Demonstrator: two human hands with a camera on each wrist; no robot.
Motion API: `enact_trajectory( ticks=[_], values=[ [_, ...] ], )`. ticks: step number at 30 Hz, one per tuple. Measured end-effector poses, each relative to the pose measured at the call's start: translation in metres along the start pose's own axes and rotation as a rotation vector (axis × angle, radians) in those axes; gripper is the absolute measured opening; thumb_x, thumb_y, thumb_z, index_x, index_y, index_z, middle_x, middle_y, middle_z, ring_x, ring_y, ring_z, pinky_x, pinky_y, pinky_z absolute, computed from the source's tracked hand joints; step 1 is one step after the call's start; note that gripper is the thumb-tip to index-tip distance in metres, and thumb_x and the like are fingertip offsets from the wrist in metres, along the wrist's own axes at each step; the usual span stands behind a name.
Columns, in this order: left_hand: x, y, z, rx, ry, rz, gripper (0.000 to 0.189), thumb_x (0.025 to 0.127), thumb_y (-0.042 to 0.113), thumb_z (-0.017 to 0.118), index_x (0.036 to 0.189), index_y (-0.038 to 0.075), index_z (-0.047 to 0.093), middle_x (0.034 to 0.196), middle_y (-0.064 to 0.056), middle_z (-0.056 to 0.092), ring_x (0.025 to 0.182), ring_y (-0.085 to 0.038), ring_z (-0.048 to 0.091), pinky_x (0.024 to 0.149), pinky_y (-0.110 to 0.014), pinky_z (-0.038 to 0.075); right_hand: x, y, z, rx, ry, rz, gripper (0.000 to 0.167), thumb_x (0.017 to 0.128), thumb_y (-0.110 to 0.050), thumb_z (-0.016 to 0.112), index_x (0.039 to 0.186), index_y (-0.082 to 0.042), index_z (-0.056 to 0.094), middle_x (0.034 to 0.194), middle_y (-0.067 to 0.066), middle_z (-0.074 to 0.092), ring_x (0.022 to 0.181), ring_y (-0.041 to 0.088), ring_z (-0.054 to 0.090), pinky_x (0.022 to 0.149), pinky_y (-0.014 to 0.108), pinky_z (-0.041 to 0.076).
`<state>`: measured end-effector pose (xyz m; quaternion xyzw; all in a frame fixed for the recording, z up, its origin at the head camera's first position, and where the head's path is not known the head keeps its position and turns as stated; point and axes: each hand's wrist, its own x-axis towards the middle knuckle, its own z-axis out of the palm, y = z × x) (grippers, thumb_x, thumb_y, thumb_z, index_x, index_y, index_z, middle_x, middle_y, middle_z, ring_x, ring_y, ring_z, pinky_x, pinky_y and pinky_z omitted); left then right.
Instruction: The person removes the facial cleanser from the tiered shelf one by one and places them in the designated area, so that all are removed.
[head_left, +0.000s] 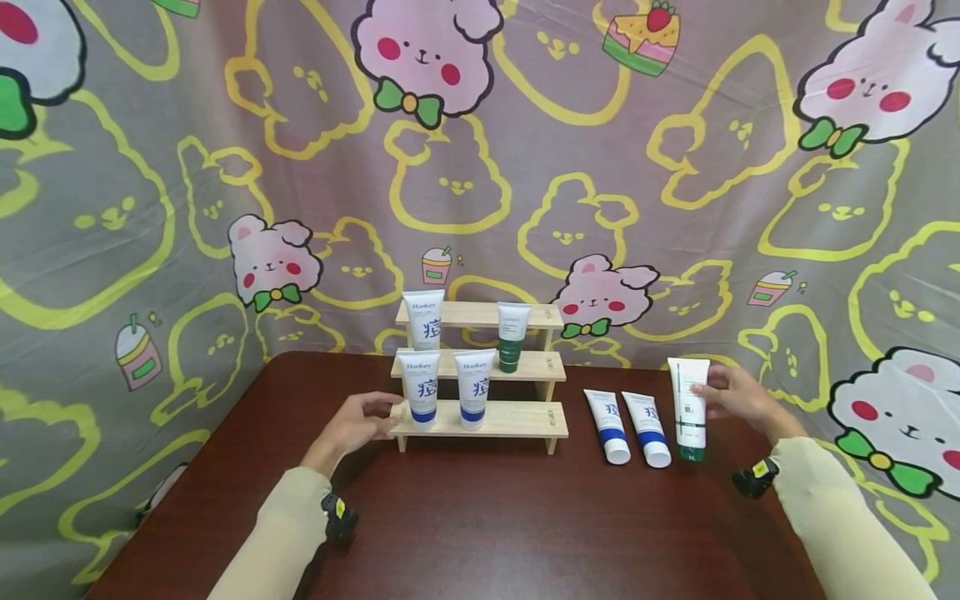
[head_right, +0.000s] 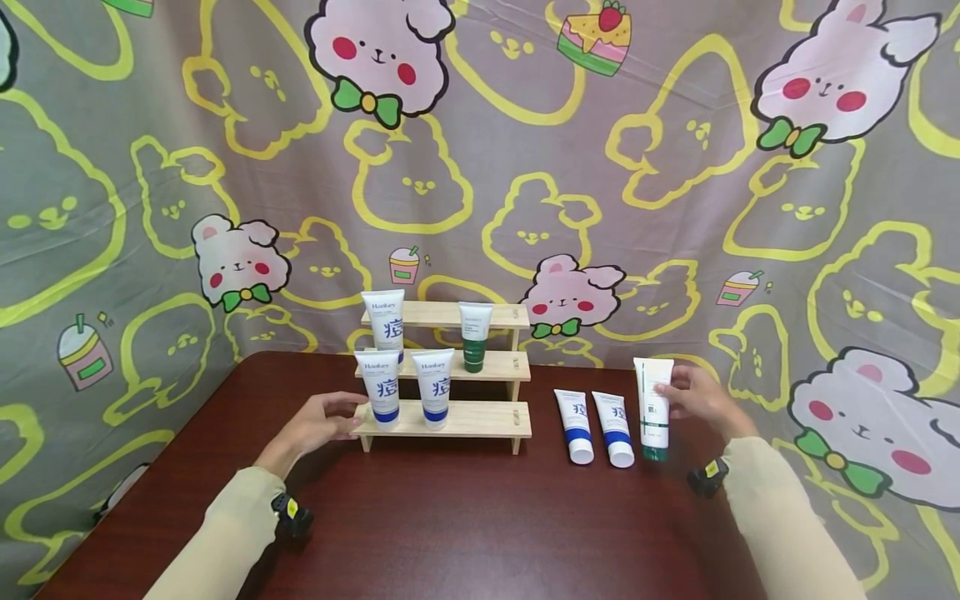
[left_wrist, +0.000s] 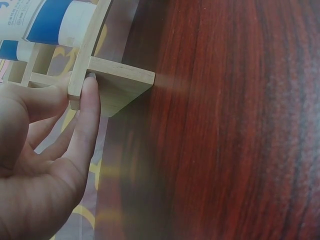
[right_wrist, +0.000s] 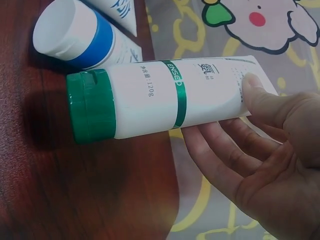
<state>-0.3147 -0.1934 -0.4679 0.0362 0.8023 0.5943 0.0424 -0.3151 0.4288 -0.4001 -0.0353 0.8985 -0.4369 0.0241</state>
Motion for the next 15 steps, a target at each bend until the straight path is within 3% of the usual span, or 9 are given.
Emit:
enact_trajectory(
  ticks=[15],
  values=[
    [0.001, 0.0, 0.001, 0.005, 0.008, -0.012, 0.036, 0.09, -0.006, 0.069, 0.125, -0.001, 0.065, 0.115, -0.02, 0.062, 0.086, -0.026, 0.069, 0.075, -0.038, 0.061, 0.001, 0.015, 0.005, -0.003, -0.006, 0.071, 0.062, 0.101, -0.023, 0.063, 0.134, 0.022, 0.036, 0.115, 0.036, 0.057, 0.088, 0.031, 0.066, 0.077, 0.051, 0.06]
  ],
)
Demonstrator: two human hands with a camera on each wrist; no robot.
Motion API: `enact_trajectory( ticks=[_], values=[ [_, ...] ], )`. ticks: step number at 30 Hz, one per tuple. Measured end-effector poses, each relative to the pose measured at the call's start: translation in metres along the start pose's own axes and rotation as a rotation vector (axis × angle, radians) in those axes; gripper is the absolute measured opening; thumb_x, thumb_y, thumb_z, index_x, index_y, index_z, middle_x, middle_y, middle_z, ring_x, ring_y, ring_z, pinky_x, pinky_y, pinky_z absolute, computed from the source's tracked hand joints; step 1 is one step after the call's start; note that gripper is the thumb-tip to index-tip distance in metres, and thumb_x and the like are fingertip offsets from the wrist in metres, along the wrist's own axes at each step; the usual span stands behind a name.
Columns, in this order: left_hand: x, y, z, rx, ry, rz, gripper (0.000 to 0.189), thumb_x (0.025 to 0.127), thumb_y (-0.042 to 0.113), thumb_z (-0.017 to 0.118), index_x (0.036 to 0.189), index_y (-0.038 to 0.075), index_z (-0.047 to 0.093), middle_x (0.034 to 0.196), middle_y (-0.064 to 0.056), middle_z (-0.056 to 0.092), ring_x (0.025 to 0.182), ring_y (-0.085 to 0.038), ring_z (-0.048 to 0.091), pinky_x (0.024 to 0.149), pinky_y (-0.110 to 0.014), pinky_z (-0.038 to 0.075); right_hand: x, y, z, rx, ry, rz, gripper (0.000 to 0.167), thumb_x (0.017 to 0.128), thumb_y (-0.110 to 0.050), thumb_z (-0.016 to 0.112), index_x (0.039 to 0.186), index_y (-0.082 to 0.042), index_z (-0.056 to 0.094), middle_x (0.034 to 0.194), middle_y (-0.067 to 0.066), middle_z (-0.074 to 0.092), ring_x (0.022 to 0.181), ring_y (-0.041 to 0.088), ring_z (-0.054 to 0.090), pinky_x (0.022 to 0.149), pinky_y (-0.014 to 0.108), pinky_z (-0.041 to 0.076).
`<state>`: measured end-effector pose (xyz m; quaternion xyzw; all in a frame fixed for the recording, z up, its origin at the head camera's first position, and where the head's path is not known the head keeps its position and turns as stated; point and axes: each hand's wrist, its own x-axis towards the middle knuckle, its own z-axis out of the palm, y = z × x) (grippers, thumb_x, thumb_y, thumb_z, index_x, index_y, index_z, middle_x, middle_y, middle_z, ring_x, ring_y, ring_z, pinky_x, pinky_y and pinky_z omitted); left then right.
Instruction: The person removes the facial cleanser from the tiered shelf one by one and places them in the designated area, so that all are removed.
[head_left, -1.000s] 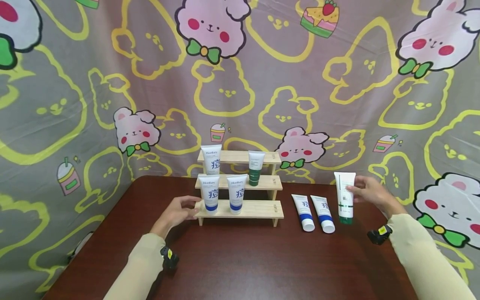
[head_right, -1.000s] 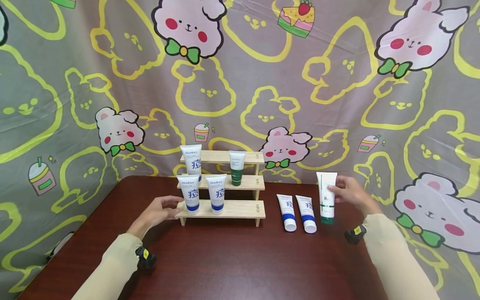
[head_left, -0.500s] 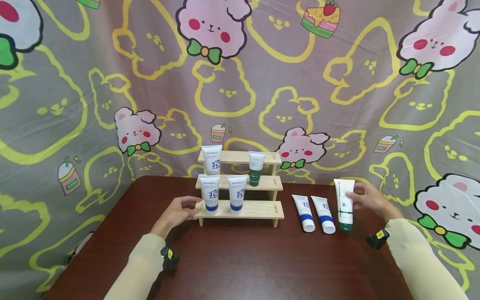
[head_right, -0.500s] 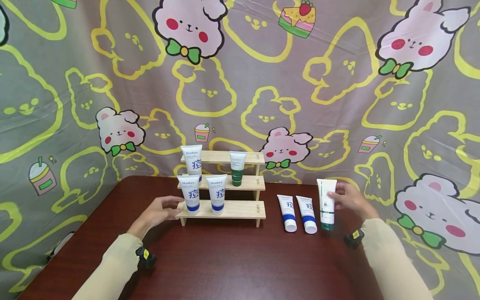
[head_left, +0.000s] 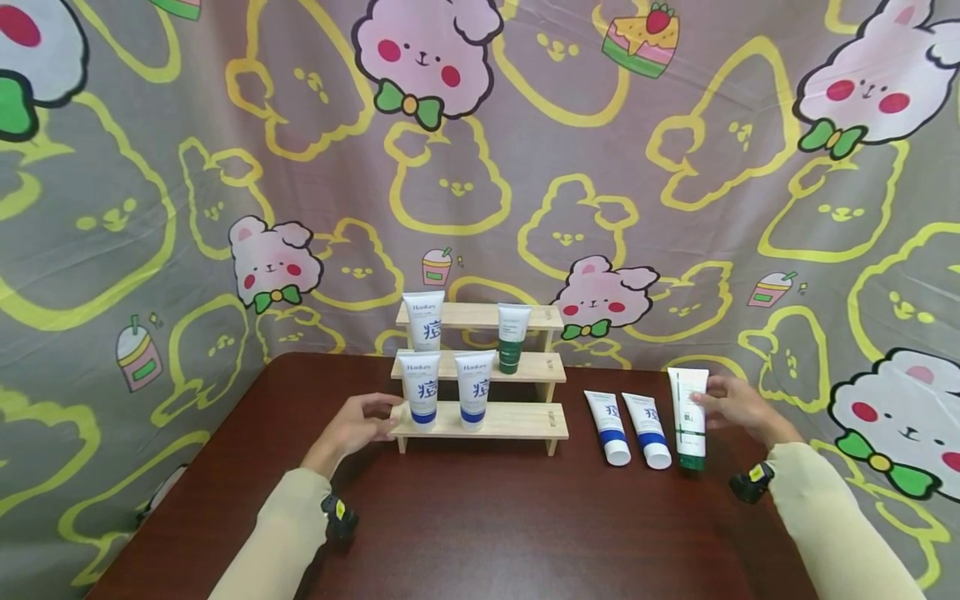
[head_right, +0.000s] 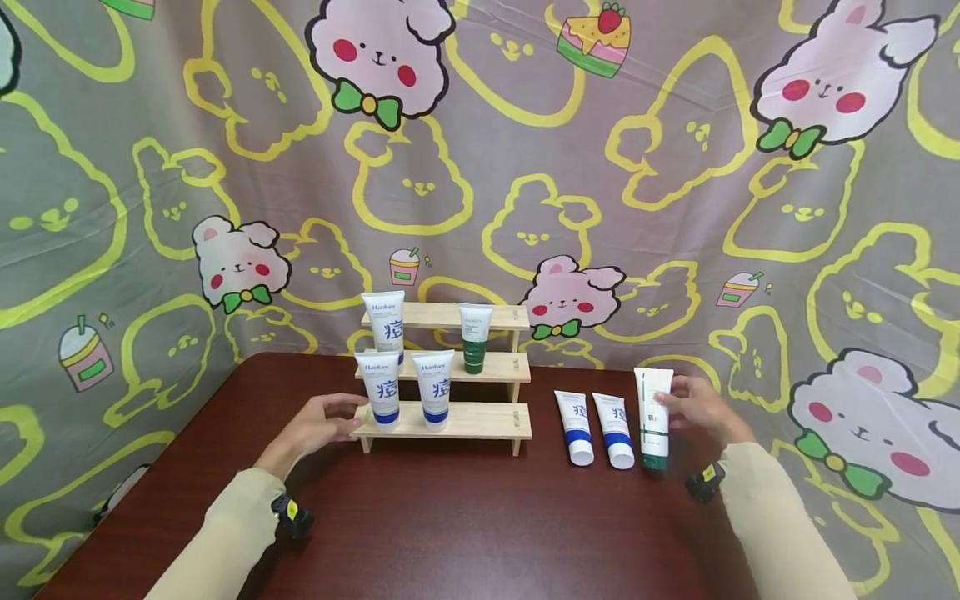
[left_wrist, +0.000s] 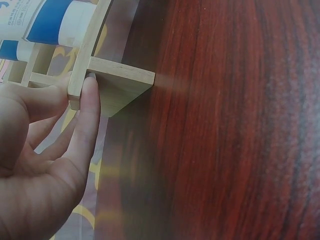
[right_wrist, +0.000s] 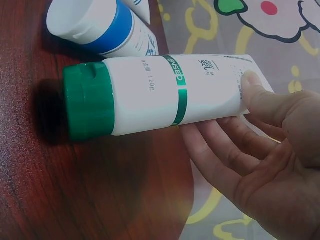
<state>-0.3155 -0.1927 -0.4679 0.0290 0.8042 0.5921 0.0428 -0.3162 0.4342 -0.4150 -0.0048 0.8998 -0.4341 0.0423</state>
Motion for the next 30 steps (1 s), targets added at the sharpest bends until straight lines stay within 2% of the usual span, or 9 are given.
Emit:
enact_trajectory(
  ticks=[9, 19, 23, 30],
  values=[
    [-0.001, 0.0, 0.0, 0.011, 0.002, 0.006, 0.036, 0.089, -0.006, 0.069, 0.125, -0.002, 0.065, 0.114, -0.02, 0.063, 0.086, -0.027, 0.068, 0.074, -0.038, 0.061, 0.002, 0.008, 0.002, -0.005, 0.025, 0.026, 0.063, 0.102, -0.025, 0.061, 0.135, 0.021, 0.034, 0.116, 0.036, 0.056, 0.088, 0.031, 0.066, 0.077, 0.051, 0.06],
    [0.0, -0.002, 0.0, -0.01, -0.004, -0.002, 0.038, 0.089, -0.007, 0.069, 0.126, -0.002, 0.065, 0.116, -0.021, 0.062, 0.088, -0.027, 0.069, 0.075, -0.038, 0.061, -0.001, 0.006, 0.006, -0.001, 0.072, 0.08, 0.069, 0.103, -0.022, 0.059, 0.138, 0.027, 0.025, 0.129, 0.045, 0.042, 0.094, 0.034, 0.064, 0.082, 0.05, 0.058],
    [0.001, -0.002, 0.0, -0.011, -0.005, -0.002, 0.037, 0.089, -0.007, 0.069, 0.125, -0.002, 0.065, 0.116, -0.021, 0.062, 0.087, -0.027, 0.069, 0.074, -0.038, 0.061, -0.001, 0.01, 0.008, 0.006, 0.11, 0.086, 0.066, 0.102, -0.02, 0.06, 0.137, 0.027, 0.027, 0.125, 0.043, 0.047, 0.092, 0.035, 0.065, 0.08, 0.048, 0.059],
    [0.0, -0.001, 0.0, -0.007, -0.001, 0.001, 0.037, 0.089, -0.007, 0.069, 0.126, -0.002, 0.065, 0.116, -0.021, 0.062, 0.087, -0.027, 0.069, 0.074, -0.038, 0.061, 0.006, 0.018, 0.012, 0.044, 0.189, 0.104, 0.061, 0.1, -0.018, 0.064, 0.134, 0.024, 0.036, 0.116, 0.037, 0.057, 0.084, 0.027, 0.066, 0.075, 0.043, 0.06]
  ],
)
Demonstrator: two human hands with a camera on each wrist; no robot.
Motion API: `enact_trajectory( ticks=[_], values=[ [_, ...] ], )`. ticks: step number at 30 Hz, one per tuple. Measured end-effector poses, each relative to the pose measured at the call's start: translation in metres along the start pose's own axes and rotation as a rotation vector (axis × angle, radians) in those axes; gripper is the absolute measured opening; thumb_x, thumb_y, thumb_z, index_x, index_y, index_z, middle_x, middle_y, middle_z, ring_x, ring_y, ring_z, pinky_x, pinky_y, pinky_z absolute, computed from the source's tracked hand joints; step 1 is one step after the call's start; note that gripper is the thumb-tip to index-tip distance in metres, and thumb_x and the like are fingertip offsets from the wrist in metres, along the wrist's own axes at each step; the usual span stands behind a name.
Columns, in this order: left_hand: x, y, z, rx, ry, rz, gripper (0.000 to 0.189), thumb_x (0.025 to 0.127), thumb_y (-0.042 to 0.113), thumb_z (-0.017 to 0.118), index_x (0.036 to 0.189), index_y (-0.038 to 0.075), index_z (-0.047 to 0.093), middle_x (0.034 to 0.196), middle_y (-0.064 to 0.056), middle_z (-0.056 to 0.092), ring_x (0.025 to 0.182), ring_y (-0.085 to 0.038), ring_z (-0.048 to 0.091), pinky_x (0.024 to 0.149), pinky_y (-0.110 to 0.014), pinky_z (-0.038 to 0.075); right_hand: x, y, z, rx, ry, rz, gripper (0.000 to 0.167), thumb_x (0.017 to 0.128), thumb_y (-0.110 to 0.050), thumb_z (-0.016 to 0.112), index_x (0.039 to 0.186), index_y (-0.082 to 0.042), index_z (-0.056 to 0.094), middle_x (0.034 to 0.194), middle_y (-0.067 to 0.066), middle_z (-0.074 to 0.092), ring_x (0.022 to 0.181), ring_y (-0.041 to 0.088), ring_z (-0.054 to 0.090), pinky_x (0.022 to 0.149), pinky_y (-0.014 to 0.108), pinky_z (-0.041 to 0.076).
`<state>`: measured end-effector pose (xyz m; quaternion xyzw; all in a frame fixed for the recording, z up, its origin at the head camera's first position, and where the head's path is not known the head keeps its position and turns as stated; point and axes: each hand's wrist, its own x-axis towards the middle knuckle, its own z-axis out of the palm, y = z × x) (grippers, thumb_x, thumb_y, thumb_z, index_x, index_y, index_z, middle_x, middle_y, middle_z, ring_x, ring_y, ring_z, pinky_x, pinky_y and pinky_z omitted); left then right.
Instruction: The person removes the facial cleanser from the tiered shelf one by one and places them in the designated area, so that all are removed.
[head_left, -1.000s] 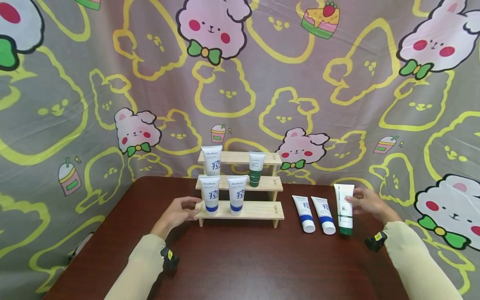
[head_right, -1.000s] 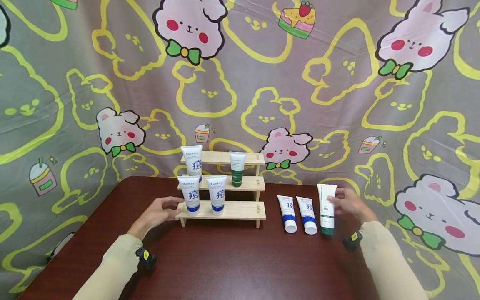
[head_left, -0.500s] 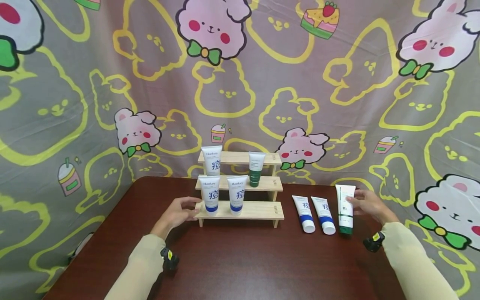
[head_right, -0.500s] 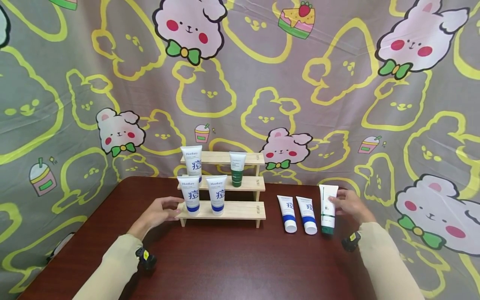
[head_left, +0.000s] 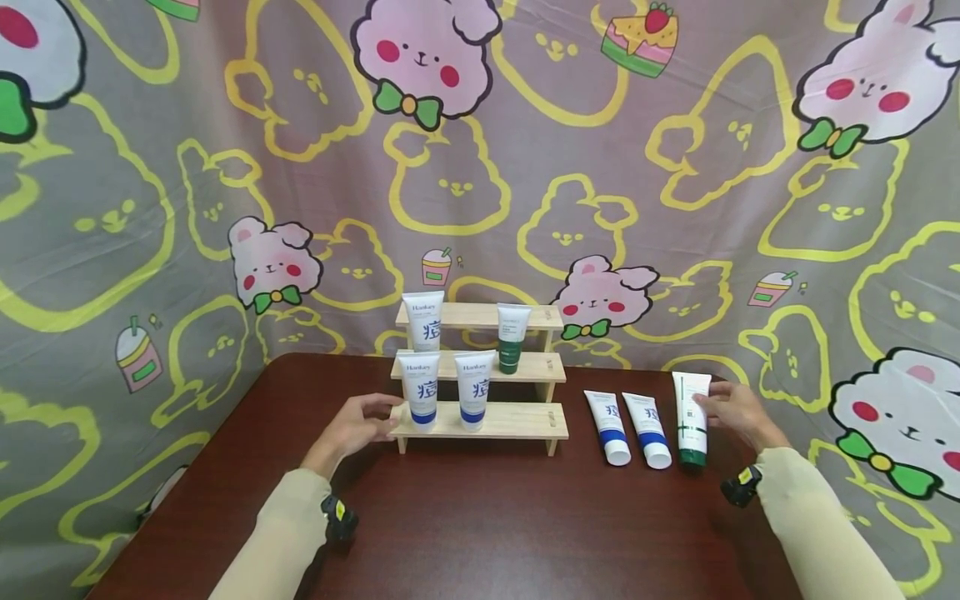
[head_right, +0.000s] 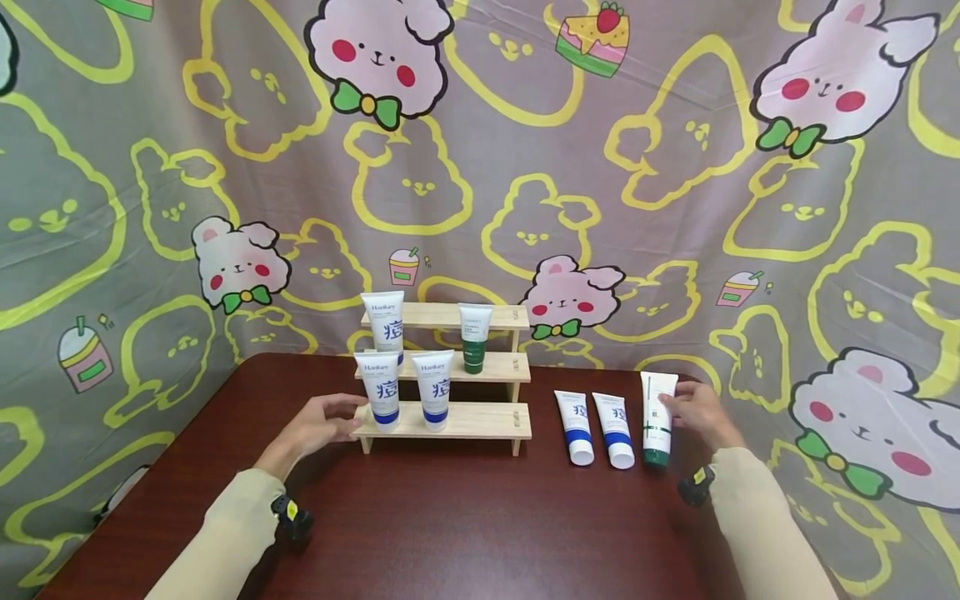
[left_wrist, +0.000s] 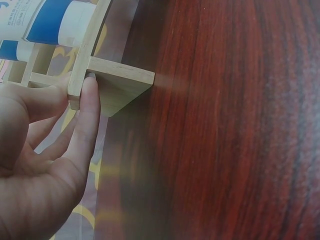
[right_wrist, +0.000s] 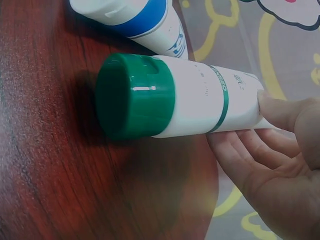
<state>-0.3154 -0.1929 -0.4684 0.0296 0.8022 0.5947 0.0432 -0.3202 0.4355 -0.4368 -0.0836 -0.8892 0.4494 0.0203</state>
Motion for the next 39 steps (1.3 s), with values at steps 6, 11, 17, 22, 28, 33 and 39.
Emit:
enact_trajectory(
  ticks=[6, 11, 17, 22, 28, 33, 39],
  values=[
    [-0.001, 0.001, -0.001, -0.009, -0.001, 0.001, 0.038, 0.089, -0.007, 0.069, 0.126, -0.002, 0.065, 0.117, -0.021, 0.062, 0.089, -0.027, 0.069, 0.075, -0.038, 0.061, 0.002, 0.004, 0.003, -0.009, 0.0, -0.004, 0.063, 0.101, -0.023, 0.061, 0.135, 0.023, 0.036, 0.121, 0.039, 0.055, 0.089, 0.029, 0.065, 0.076, 0.041, 0.06],
    [-0.001, -0.001, 0.0, -0.013, -0.01, 0.008, 0.037, 0.089, -0.008, 0.069, 0.126, -0.002, 0.065, 0.118, -0.022, 0.061, 0.09, -0.028, 0.069, 0.075, -0.038, 0.061, 0.004, 0.009, 0.003, -0.018, -0.007, 0.004, 0.065, 0.102, -0.025, 0.059, 0.137, 0.024, 0.033, 0.123, 0.04, 0.053, 0.093, 0.032, 0.064, 0.076, 0.04, 0.059],
    [-0.002, -0.001, 0.0, -0.046, -0.028, 0.029, 0.038, 0.089, -0.011, 0.067, 0.126, -0.006, 0.063, 0.117, -0.025, 0.06, 0.089, -0.029, 0.069, 0.075, -0.039, 0.061, 0.007, 0.015, 0.005, -0.042, -0.01, 0.017, 0.069, 0.102, -0.028, 0.059, 0.138, 0.024, 0.031, 0.125, 0.04, 0.051, 0.097, 0.038, 0.062, 0.075, 0.04, 0.059],
    [-0.002, -0.001, 0.0, -0.049, -0.025, 0.027, 0.038, 0.089, -0.011, 0.067, 0.126, -0.006, 0.062, 0.117, -0.025, 0.06, 0.089, -0.029, 0.069, 0.075, -0.039, 0.061, 0.01, 0.016, 0.01, -0.057, -0.005, 0.022, 0.065, 0.101, -0.023, 0.061, 0.135, 0.025, 0.034, 0.119, 0.04, 0.053, 0.091, 0.036, 0.063, 0.07, 0.04, 0.06],
    [-0.002, -0.001, 0.0, -0.052, -0.019, 0.018, 0.038, 0.088, -0.011, 0.067, 0.126, -0.006, 0.063, 0.116, -0.024, 0.061, 0.088, -0.029, 0.069, 0.075, -0.039, 0.061, 0.013, 0.02, 0.011, -0.066, -0.015, 0.024, 0.061, 0.101, -0.018, 0.061, 0.133, 0.026, 0.034, 0.113, 0.039, 0.056, 0.084, 0.03, 0.064, 0.068, 0.039, 0.06],
    [-0.002, -0.001, -0.001, -0.047, -0.032, 0.027, 0.039, 0.089, -0.01, 0.067, 0.127, -0.006, 0.062, 0.117, -0.025, 0.06, 0.089, -0.029, 0.069, 0.076, -0.039, 0.061, 0.013, 0.023, 0.011, -0.092, -0.002, 0.024, 0.062, 0.1, -0.018, 0.061, 0.131, 0.028, 0.035, 0.112, 0.039, 0.056, 0.083, 0.03, 0.064, 0.067, 0.038, 0.06],
    [-0.002, 0.0, 0.0, -0.034, -0.014, 0.02, 0.039, 0.089, -0.011, 0.067, 0.127, -0.004, 0.063, 0.116, -0.024, 0.062, 0.088, -0.028, 0.069, 0.075, -0.038, 0.061, 0.012, 0.025, 0.01, -0.094, 0.009, 0.032, 0.061, 0.099, -0.018, 0.062, 0.129, 0.029, 0.038, 0.105, 0.036, 0.059, 0.077, 0.025, 0.062, 0.063, 0.035, 0.059]
  ],
)
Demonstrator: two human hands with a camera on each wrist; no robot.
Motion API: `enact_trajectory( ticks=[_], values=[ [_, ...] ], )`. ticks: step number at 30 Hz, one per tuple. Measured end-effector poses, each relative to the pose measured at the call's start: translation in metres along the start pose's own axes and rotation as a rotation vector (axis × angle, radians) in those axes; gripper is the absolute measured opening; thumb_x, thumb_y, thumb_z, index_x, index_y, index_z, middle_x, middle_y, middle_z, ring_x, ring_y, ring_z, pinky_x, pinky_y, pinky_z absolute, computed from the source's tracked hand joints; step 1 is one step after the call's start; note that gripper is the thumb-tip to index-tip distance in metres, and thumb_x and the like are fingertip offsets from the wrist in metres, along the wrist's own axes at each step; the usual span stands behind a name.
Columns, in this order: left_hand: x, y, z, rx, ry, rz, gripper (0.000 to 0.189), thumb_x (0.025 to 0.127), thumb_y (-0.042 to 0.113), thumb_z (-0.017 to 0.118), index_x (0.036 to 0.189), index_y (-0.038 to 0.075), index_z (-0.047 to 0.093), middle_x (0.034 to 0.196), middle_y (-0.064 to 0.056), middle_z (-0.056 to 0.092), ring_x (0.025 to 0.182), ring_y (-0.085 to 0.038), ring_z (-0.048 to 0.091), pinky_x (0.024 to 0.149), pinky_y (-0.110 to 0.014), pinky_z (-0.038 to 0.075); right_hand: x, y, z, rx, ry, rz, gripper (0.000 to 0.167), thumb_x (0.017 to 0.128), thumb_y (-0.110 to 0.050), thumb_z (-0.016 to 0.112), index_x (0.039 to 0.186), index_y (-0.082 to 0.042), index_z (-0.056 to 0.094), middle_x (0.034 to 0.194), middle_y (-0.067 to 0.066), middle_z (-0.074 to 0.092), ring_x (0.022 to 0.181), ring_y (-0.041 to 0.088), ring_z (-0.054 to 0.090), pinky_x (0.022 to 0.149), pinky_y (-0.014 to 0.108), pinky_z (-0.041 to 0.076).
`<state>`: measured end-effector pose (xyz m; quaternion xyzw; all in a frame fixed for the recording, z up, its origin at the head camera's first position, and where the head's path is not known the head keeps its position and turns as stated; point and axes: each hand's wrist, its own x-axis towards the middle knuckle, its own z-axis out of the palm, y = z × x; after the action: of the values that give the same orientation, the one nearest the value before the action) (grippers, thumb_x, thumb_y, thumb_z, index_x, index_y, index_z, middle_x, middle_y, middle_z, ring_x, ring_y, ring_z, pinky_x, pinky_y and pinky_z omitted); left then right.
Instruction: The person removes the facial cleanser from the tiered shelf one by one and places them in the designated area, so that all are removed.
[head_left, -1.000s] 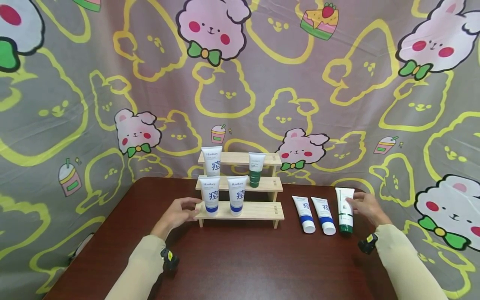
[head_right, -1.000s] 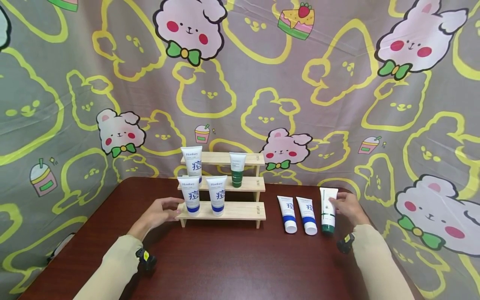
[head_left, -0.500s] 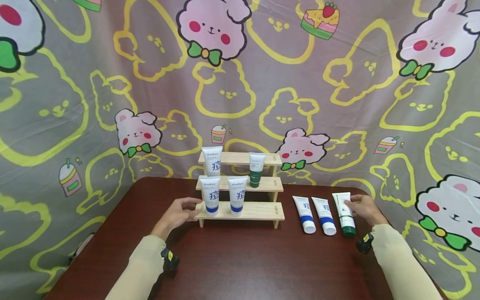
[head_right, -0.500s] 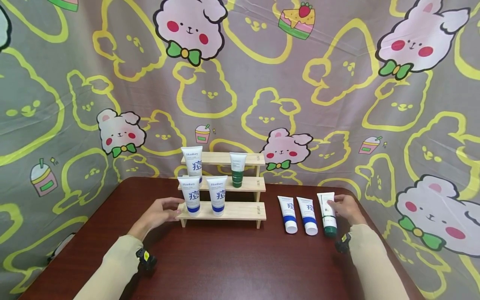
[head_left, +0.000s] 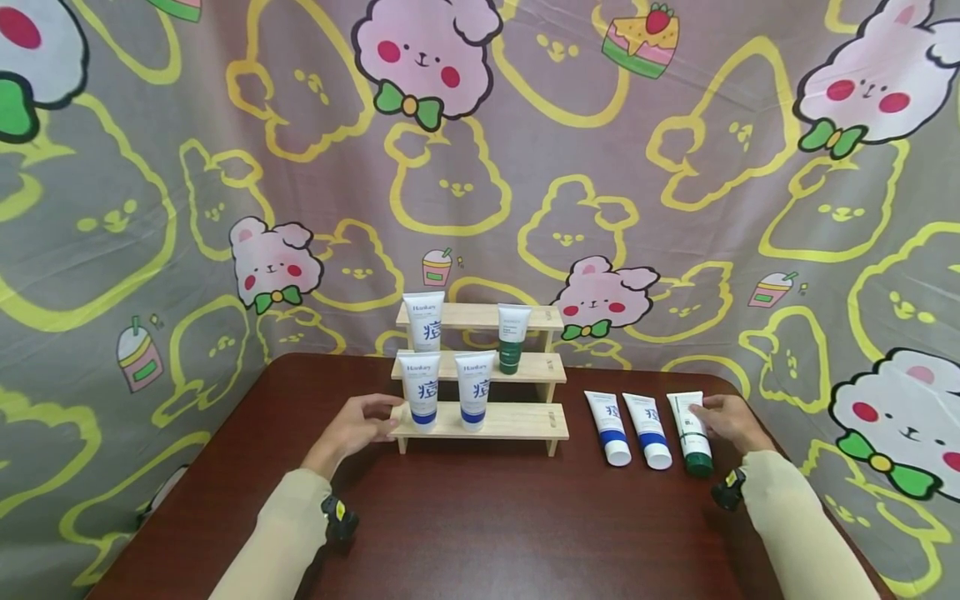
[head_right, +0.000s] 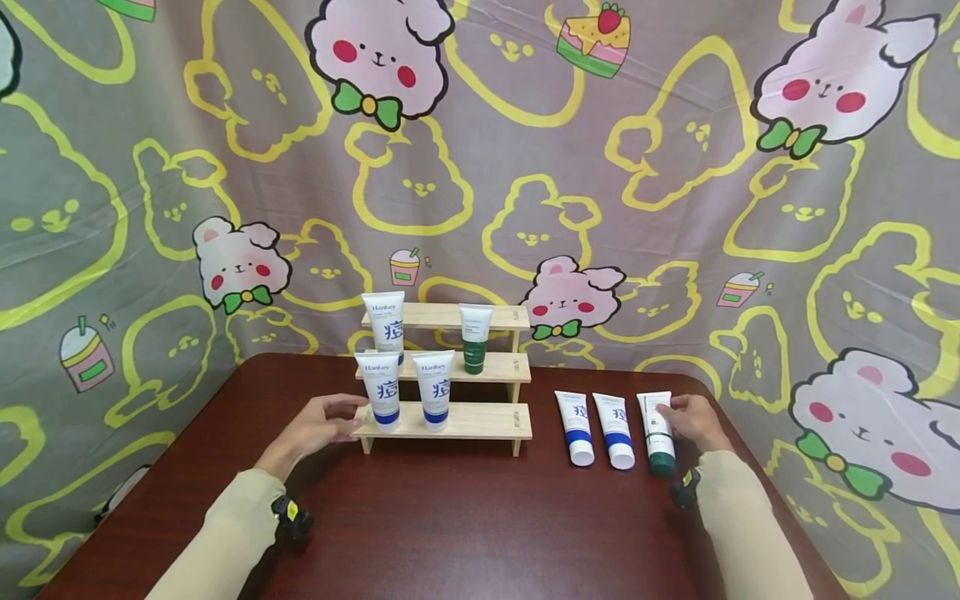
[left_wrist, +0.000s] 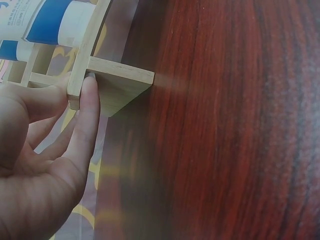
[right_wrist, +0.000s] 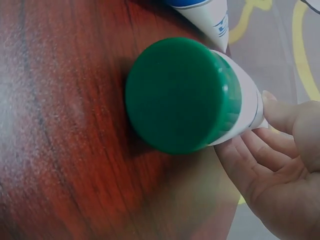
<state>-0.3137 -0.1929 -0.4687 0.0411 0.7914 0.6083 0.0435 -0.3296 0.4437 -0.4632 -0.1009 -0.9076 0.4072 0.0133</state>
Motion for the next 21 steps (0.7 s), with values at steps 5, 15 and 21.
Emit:
enact_trajectory(
  ticks=[5, 15, 21],
  values=[
    [-0.0004, 0.0005, 0.001, 0.002, 0.005, 0.004, 0.038, 0.089, -0.011, 0.067, 0.126, -0.005, 0.063, 0.115, -0.023, 0.062, 0.088, -0.028, 0.069, 0.074, -0.039, 0.061, -0.0025, 0.0016, 0.001, 0.029, -0.006, -0.011, 0.06, 0.099, -0.017, 0.061, 0.128, 0.029, 0.038, 0.1, 0.032, 0.061, 0.073, 0.02, 0.06, 0.061, 0.031, 0.057],
    [-0.0005, 0.002, 0.0021, 0.024, 0.014, -0.008, 0.038, 0.089, -0.01, 0.067, 0.126, -0.003, 0.064, 0.115, -0.023, 0.062, 0.087, -0.027, 0.069, 0.074, -0.037, 0.061, -0.0009, 0.0056, 0.0023, 0.024, 0.017, 0.007, 0.063, 0.099, -0.024, 0.062, 0.129, 0.027, 0.041, 0.1, 0.028, 0.06, 0.076, 0.024, 0.06, 0.061, 0.03, 0.057],
    [-0.0015, 0.0019, 0.002, 0.025, 0.011, -0.007, 0.038, 0.089, -0.011, 0.067, 0.126, -0.004, 0.064, 0.115, -0.024, 0.062, 0.087, -0.028, 0.069, 0.074, -0.038, 0.061, -0.0031, 0.0046, 0.0024, 0.02, 0.009, 0.026, 0.062, 0.099, -0.023, 0.062, 0.129, 0.026, 0.04, 0.098, 0.027, 0.059, 0.078, 0.025, 0.06, 0.063, 0.034, 0.059]
  ],
)
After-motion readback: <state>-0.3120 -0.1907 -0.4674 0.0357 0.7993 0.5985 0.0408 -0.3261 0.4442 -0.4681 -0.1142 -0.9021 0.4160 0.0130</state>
